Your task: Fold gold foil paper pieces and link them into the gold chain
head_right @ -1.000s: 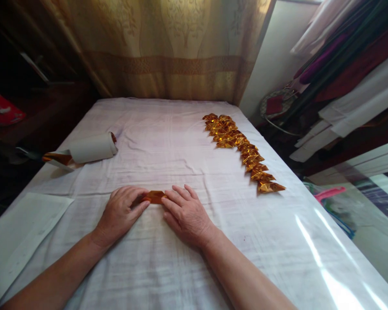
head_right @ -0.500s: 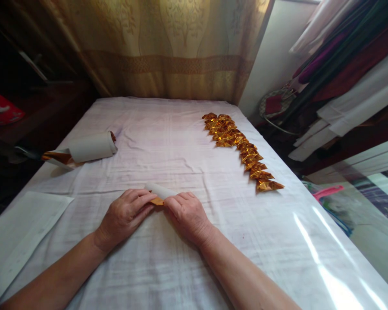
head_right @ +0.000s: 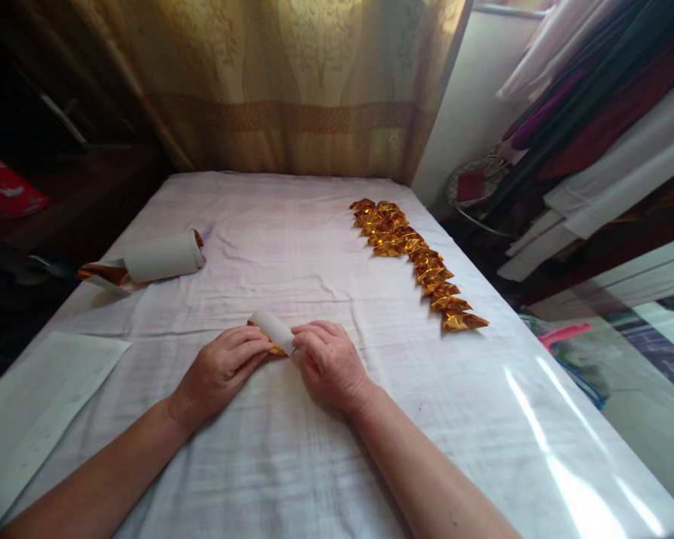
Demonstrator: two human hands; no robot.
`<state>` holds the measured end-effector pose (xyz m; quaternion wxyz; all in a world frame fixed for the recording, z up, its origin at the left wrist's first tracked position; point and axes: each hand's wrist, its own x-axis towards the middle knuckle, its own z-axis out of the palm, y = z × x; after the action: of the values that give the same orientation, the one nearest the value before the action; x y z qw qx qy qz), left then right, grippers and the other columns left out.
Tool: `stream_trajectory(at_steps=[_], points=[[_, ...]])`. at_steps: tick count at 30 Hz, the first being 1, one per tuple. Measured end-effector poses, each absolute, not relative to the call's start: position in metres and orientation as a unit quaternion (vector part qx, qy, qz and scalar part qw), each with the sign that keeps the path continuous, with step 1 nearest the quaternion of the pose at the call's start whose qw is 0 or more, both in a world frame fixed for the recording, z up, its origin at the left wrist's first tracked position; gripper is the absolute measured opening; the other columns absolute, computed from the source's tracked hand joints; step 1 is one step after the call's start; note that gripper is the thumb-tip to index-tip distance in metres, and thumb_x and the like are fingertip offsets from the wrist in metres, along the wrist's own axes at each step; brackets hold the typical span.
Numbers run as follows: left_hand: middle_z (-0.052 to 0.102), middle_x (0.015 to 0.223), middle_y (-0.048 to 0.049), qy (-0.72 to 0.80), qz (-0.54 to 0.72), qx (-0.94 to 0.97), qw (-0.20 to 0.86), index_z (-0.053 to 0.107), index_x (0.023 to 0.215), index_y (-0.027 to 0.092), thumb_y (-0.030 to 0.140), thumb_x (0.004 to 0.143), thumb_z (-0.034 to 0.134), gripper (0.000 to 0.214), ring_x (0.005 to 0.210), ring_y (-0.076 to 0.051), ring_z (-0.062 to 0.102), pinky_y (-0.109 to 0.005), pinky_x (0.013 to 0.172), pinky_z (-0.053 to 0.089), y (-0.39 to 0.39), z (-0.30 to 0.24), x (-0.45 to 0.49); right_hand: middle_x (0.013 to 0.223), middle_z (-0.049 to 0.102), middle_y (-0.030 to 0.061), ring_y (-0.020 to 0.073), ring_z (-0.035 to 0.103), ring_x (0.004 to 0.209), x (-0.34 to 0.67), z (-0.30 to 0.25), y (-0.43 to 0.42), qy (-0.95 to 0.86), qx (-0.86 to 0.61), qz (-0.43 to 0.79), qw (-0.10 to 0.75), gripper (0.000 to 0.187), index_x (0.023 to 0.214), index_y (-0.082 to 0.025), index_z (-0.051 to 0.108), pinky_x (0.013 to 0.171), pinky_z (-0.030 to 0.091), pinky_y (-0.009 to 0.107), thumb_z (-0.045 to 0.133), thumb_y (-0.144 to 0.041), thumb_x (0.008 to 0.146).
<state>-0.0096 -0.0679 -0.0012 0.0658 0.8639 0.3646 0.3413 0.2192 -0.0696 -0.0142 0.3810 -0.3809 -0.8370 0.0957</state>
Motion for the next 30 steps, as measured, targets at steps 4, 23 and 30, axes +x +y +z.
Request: stream_trajectory(at_steps=[4,23,30], points=[[0.073,0.104,-0.0053,0.363,0.361,0.854,0.093,0.067,0.104,0.021,0.021,0.096,0.057,0.013,0.103,-0.019,0.067,-0.036,0.095,0.055,-0.066,-0.003,-0.014,0.124,0.068,0.0085,0.0238,0.059,0.116,0.223,-0.016,-0.068,-0.845,-0.397,0.081,0.348,0.044,0.113,-0.022,0.061,0.097,0.048,0.043,0.050,-0.001,0.077],[0.073,0.105,-0.0053,0.312,0.326,0.881,0.142,0.068,0.096,0.020,0.008,0.087,0.055,0.020,0.114,-0.020,0.063,-0.040,0.105,0.051,-0.059,0.004,-0.021,0.111,0.074,0.0037,0.0202,0.062,0.109,0.213,-0.006,-0.074,-0.903,-0.307,0.011,0.299,0.014,0.097,-0.022,0.071,0.092,0.044,0.036,0.057,-0.019,0.097],[0.072,0.107,-0.0060,0.317,0.296,0.889,0.146,0.070,0.094,0.021,0.016,0.089,0.060,0.011,0.115,-0.022,0.062,-0.040,0.105,0.050,-0.059,0.001,-0.020,0.099,0.076,0.0035,0.0159,0.065,0.093,0.209,-0.004,-0.076,-0.909,-0.299,0.055,0.285,0.018,0.097,-0.021,0.068,0.084,0.043,0.033,0.051,-0.020,0.101]])
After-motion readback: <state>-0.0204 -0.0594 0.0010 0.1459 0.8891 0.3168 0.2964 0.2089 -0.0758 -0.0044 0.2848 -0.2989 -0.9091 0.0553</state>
